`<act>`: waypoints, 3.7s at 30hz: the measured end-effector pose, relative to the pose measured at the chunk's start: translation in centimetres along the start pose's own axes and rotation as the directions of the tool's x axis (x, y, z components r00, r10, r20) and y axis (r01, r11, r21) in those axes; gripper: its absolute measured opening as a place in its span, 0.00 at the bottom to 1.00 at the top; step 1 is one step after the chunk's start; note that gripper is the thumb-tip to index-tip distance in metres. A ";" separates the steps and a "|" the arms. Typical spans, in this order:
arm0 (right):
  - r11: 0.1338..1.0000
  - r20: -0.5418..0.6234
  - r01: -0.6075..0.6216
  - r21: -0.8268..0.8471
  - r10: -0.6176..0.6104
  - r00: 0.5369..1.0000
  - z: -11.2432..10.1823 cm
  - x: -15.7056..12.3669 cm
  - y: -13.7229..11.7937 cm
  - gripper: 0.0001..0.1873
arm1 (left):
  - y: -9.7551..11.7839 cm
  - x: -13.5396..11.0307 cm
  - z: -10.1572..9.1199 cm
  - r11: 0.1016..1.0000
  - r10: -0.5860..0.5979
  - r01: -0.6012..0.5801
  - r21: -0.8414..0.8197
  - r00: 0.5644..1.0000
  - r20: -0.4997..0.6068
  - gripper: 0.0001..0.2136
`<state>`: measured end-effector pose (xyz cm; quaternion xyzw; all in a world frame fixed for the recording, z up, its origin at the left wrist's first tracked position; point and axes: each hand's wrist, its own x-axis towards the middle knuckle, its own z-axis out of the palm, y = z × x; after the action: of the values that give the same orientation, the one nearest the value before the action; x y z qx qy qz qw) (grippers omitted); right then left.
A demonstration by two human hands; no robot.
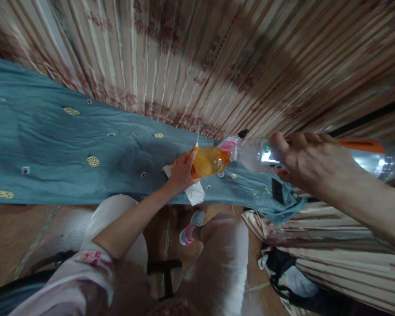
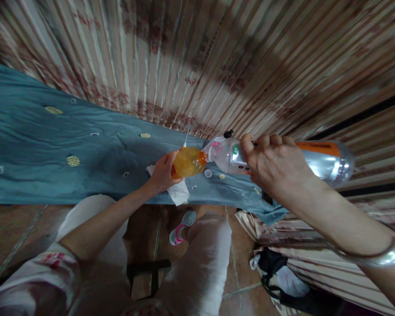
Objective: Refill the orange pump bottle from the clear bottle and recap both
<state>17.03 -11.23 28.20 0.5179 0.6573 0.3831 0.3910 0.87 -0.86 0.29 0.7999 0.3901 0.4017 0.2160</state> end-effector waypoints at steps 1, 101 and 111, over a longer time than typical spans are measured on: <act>1.000 -0.003 -0.001 -0.002 0.001 1.000 0.0 0.0 0.0 0.16 | 0.0 0.0 0.0 1.000 -0.001 0.001 0.000 1.000 0.000 0.47; 0.985 -0.130 -0.020 -0.172 -0.003 0.992 -0.6 0.8 0.0 0.14 | -0.1 0.1 0.2 1.000 0.011 -0.011 -0.010 1.000 -0.017 0.48; 0.982 -0.145 -0.011 -0.189 -0.017 0.989 -0.7 0.9 0.1 0.13 | -0.3 0.0 0.3 0.999 0.031 -0.032 -0.006 0.999 -0.027 0.48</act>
<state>16.33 -10.43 28.45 0.4479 0.6455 0.4803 0.3900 0.98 -0.72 -0.08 0.7998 0.3791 0.4170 0.2068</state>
